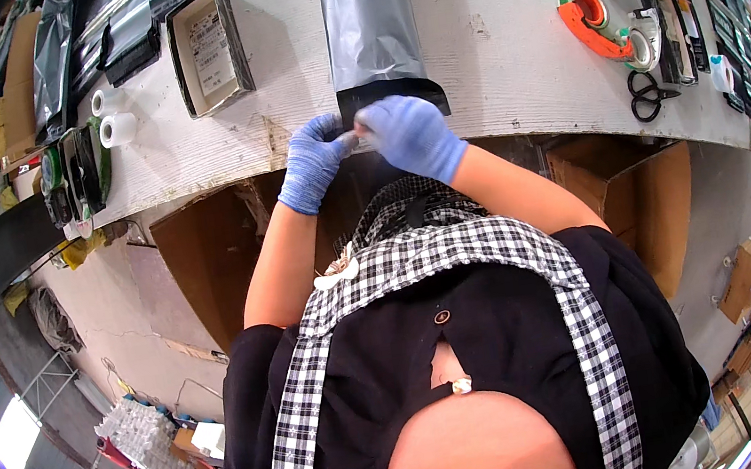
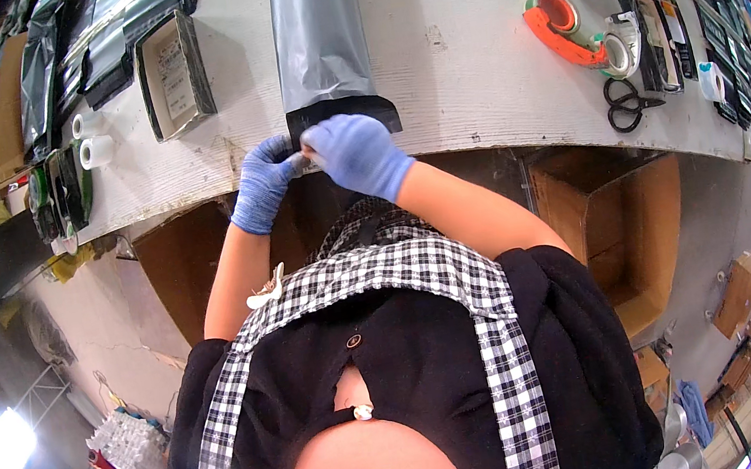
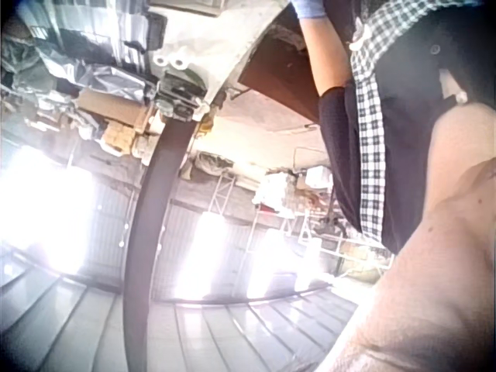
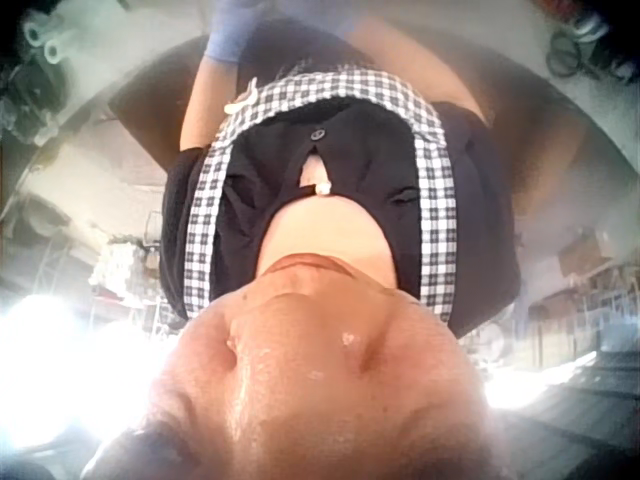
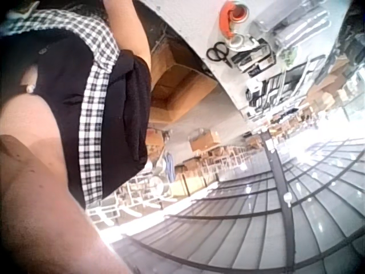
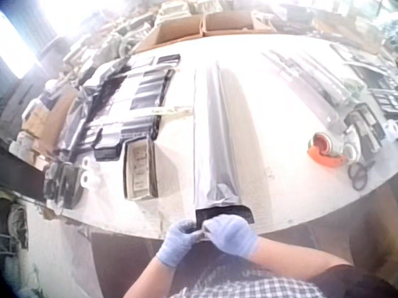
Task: The person retrieves cylindrical parts from a bin and inserts them into grey plastic sleeves. They seal the packages using a tape dispenser and attach a shipping label to each completed item.
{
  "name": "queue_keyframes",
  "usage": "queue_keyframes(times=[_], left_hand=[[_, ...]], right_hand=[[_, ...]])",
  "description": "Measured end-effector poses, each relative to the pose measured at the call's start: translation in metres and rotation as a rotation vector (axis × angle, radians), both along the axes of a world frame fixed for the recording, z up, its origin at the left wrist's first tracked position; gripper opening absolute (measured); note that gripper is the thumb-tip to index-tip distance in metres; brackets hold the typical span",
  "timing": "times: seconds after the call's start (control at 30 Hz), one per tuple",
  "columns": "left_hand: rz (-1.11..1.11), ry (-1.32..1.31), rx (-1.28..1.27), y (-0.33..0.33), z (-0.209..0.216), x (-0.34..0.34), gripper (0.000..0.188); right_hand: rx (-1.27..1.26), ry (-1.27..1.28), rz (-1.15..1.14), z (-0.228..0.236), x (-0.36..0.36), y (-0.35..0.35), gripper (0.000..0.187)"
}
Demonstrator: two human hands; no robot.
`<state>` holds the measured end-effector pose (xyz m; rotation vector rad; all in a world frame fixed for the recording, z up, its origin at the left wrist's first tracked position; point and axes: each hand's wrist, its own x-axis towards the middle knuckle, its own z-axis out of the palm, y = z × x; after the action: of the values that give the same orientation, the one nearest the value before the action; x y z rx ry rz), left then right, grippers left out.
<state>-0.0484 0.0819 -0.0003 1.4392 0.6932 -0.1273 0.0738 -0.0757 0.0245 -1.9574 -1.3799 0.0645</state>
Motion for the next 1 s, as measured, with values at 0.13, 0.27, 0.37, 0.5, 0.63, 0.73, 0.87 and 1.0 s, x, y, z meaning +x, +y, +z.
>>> queue_keyframes(times=[0.13,0.27,0.37,0.5,0.63,0.73,0.87,1.0], left_hand=[[-0.011,-0.017,0.09,0.0,0.023,-0.004,0.028],[-0.139,-0.177,1.011,0.038,0.009,-0.01,0.046],[-0.237,-0.573,1.508,0.052,0.026,0.032,0.051],[-0.496,-1.078,1.506,0.067,0.011,0.106,0.044],[-0.703,-1.165,1.283,0.064,0.008,0.125,0.033],[-0.7,-1.015,1.189,0.074,0.001,0.122,0.02],[-0.482,-0.878,0.96,0.048,0.025,0.102,0.021],[-0.515,-0.929,1.017,0.011,0.051,0.072,0.04]], right_hand=[[-0.282,0.287,0.019,0.005,0.007,-0.135,0.015],[-1.627,0.276,-0.308,0.032,0.064,-0.268,0.024],[-0.911,-0.054,-0.437,0.044,0.092,-0.243,0.029],[-0.074,-0.595,-0.037,0.009,0.123,-0.085,0.035],[0.146,-0.525,0.345,-0.013,0.135,-0.012,0.025],[0.06,-0.446,0.421,-0.017,0.143,-0.007,0.023],[0.153,-0.033,0.22,-0.001,0.125,-0.021,0.016],[0.196,0.005,0.257,0.014,0.089,-0.064,0.026]])
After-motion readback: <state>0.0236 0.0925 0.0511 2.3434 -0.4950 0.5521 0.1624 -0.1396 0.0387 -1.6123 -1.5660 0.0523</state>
